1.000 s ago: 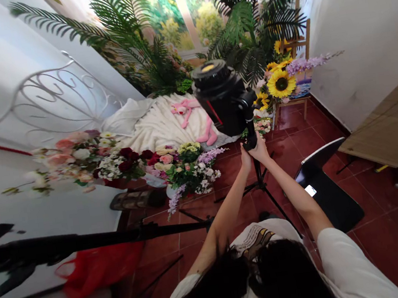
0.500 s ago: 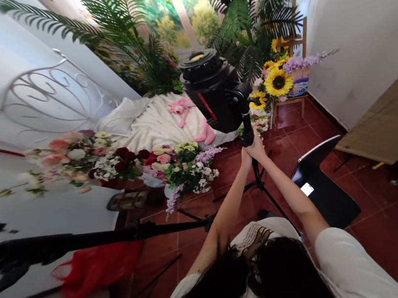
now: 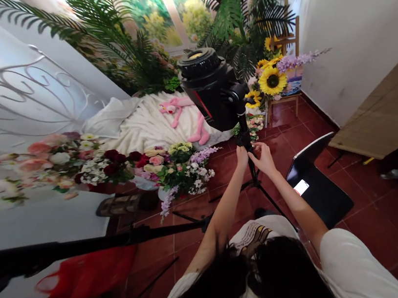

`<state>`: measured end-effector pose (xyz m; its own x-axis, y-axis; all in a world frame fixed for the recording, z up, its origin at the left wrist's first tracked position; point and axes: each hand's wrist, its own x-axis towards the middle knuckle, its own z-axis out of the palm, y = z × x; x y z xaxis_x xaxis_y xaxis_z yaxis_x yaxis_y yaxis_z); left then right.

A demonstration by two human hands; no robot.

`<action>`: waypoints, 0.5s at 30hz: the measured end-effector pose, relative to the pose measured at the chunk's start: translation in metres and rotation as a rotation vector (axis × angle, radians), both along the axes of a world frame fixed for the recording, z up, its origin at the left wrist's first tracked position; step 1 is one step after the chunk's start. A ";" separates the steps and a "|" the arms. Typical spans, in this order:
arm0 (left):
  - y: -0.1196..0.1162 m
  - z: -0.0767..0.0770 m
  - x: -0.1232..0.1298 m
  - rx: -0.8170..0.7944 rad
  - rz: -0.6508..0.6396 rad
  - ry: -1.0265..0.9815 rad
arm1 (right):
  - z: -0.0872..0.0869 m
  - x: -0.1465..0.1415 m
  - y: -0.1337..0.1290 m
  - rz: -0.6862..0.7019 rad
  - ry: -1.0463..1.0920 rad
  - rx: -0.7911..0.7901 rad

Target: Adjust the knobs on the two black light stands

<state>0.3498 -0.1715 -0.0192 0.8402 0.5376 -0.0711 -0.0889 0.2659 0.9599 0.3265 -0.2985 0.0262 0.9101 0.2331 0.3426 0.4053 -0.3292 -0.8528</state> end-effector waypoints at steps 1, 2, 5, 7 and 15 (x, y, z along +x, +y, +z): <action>0.000 0.001 0.000 0.006 -0.003 0.003 | -0.002 -0.003 -0.003 0.000 0.038 0.013; -0.001 0.001 -0.001 0.010 -0.009 -0.002 | -0.003 -0.006 -0.005 0.001 0.082 0.032; -0.003 0.003 -0.001 0.007 -0.020 -0.029 | -0.004 -0.010 -0.003 -0.007 0.218 0.099; -0.004 0.003 0.000 -0.005 -0.030 -0.033 | -0.004 -0.011 0.002 -0.033 0.322 0.178; -0.002 0.001 0.003 -0.005 -0.013 0.018 | -0.001 -0.011 0.017 -0.073 0.899 0.583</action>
<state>0.3526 -0.1736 -0.0179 0.8456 0.5264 -0.0888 -0.0681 0.2713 0.9601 0.3153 -0.2813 0.0255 0.8890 0.1851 -0.4187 -0.4533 0.2270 -0.8620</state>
